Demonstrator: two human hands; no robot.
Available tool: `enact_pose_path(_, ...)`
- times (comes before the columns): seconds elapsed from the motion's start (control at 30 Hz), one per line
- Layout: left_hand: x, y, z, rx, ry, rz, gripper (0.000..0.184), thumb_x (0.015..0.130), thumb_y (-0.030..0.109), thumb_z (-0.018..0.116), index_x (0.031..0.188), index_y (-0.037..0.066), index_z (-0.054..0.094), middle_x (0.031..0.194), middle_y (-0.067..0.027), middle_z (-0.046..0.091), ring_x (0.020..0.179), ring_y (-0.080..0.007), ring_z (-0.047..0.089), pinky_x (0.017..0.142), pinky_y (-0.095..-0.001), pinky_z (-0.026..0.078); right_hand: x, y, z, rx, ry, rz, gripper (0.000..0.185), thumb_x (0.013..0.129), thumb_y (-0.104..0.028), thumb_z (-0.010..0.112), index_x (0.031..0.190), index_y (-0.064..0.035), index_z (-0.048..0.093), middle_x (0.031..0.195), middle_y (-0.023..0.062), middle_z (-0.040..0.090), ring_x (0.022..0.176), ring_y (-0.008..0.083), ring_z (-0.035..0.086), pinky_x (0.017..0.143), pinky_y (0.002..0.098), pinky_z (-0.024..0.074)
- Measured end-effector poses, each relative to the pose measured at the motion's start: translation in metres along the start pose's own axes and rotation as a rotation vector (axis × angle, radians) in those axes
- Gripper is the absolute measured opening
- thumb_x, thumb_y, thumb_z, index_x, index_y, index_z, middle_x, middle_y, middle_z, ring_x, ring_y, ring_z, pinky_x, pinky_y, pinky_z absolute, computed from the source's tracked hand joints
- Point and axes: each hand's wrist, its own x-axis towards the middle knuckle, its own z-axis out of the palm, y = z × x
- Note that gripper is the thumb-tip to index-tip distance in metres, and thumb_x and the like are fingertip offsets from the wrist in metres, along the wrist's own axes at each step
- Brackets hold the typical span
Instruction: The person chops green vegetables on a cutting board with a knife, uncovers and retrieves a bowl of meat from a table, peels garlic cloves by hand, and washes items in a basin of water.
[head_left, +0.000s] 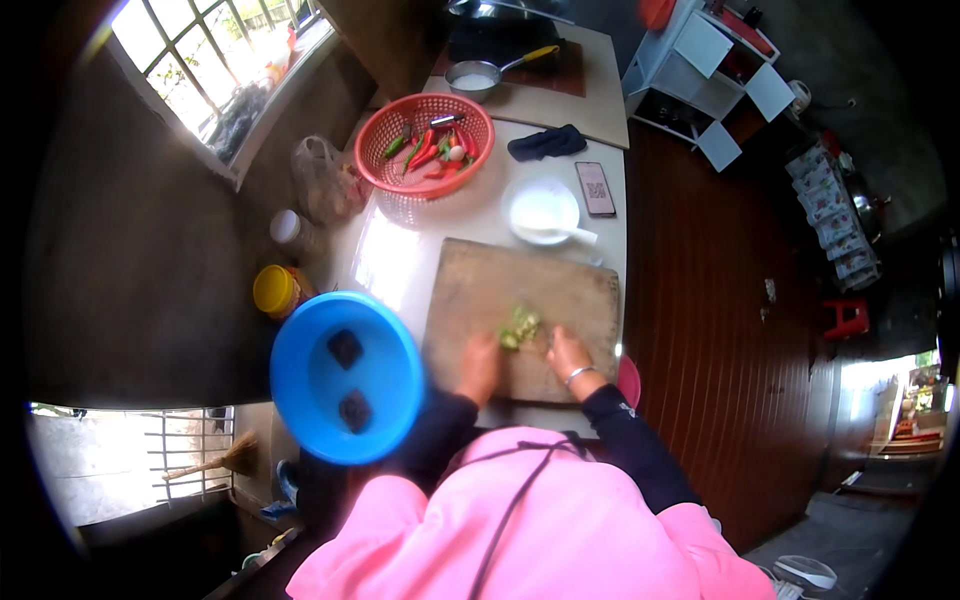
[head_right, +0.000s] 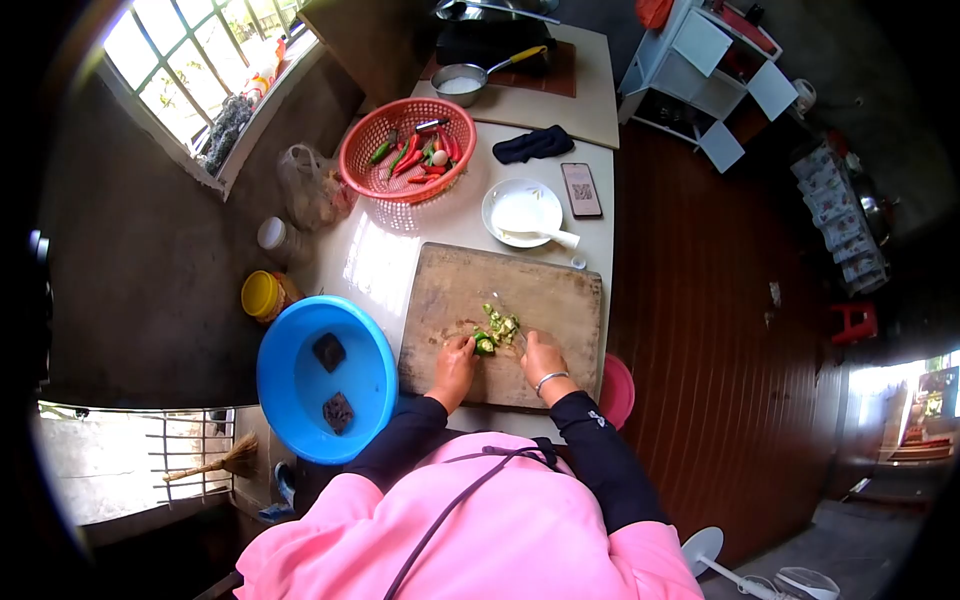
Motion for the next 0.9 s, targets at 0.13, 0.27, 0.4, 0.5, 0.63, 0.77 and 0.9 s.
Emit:
enact_pose_path(0.13, -0.001, 0.004, -0.007, 0.002, -0.038, -0.007, 0.029, 0.065, 0.005, 0.061, 0.093, -0.001, 0.056, 0.095, -0.0151, 0.055, 0.087, -0.0327, 0.051, 0.076, -0.0377, 0.042, -0.015, -0.002, -0.012, 0.016, 0.018, -0.119, 0.022, 0.076, -0.015, 0.049, 0.094, -0.0056, 0.042, 0.07, 0.0232, 0.058, 0.068, 0.0398, 0.057, 0.062, 0.0487, 0.0442)
enact_pose_path(0.27, 0.0, 0.008, -0.01, -0.011, -0.024, 0.007, 0.028, 0.066, 0.006, 0.061, 0.093, -0.001, 0.056, 0.094, -0.0155, 0.056, 0.088, -0.0328, 0.052, 0.076, -0.0378, 0.042, -0.028, -0.017, -0.027, 0.004, -0.156, -0.021, 0.022, 0.076, -0.015, 0.049, 0.095, -0.0057, 0.041, 0.069, 0.0229, 0.057, 0.067, 0.0396, 0.057, 0.061, 0.0488, 0.044)
enact_pose_path(0.4, -0.001, 0.003, -0.005, -0.002, -0.011, 0.006, 0.027, 0.067, 0.007, 0.061, 0.093, 0.0, 0.057, 0.094, -0.0151, 0.056, 0.088, -0.0326, 0.052, 0.076, -0.0376, 0.042, -0.023, -0.019, -0.01, -0.061, -0.153, 0.009, 0.022, 0.076, -0.014, 0.049, 0.095, -0.0058, 0.041, 0.069, 0.0228, 0.057, 0.067, 0.0392, 0.057, 0.06, 0.0484, 0.0442)
enact_pose_path(0.5, -0.001, 0.002, -0.003, -0.025, -0.046, -0.033, 0.026, 0.067, 0.007, 0.061, 0.092, 0.001, 0.058, 0.094, -0.0143, 0.056, 0.088, -0.0318, 0.052, 0.076, -0.0373, 0.043, -0.021, -0.016, -0.005, -0.009, -0.129, 0.01, 0.022, 0.076, -0.014, 0.048, 0.095, -0.0054, 0.041, 0.069, 0.0231, 0.057, 0.067, 0.0395, 0.057, 0.06, 0.0484, 0.0442)
enact_pose_path(0.63, 0.001, 0.0, -0.004, -0.011, -0.03, -0.035, 0.025, 0.067, 0.007, 0.061, 0.092, 0.001, 0.059, 0.094, -0.014, 0.057, 0.086, -0.0311, 0.053, 0.074, -0.0371, 0.044, -0.023, -0.024, -0.017, -0.002, -0.119, -0.023, 0.023, 0.076, -0.015, 0.048, 0.095, -0.0049, 0.041, 0.069, 0.023, 0.058, 0.067, 0.0395, 0.057, 0.06, 0.0482, 0.0444)
enact_pose_path(0.77, 0.002, 0.008, -0.011, -0.075, -0.019, -0.082, 0.02, 0.068, 0.005, 0.06, 0.087, 0.0, 0.061, 0.092, -0.0155, 0.058, 0.086, -0.0318, 0.054, 0.074, -0.0372, 0.044, -0.04, -0.034, -0.022, -0.016, -0.145, -0.048, 0.025, 0.076, -0.016, 0.048, 0.097, -0.0051, 0.041, 0.068, 0.0214, 0.058, 0.067, 0.0379, 0.058, 0.06, 0.0475, 0.0448)
enact_pose_path(0.9, 0.001, 0.004, -0.004, -0.123, 0.008, -0.126, 0.017, 0.067, 0.005, 0.06, 0.083, -0.001, 0.062, 0.09, -0.0167, 0.057, 0.084, -0.0326, 0.054, 0.072, -0.0379, 0.044, -0.049, -0.044, -0.028, -0.1, -0.231, -0.097, 0.024, 0.077, -0.015, 0.047, 0.099, -0.006, 0.041, 0.067, 0.0201, 0.058, 0.063, 0.0374, 0.057, 0.057, 0.0476, 0.0438)
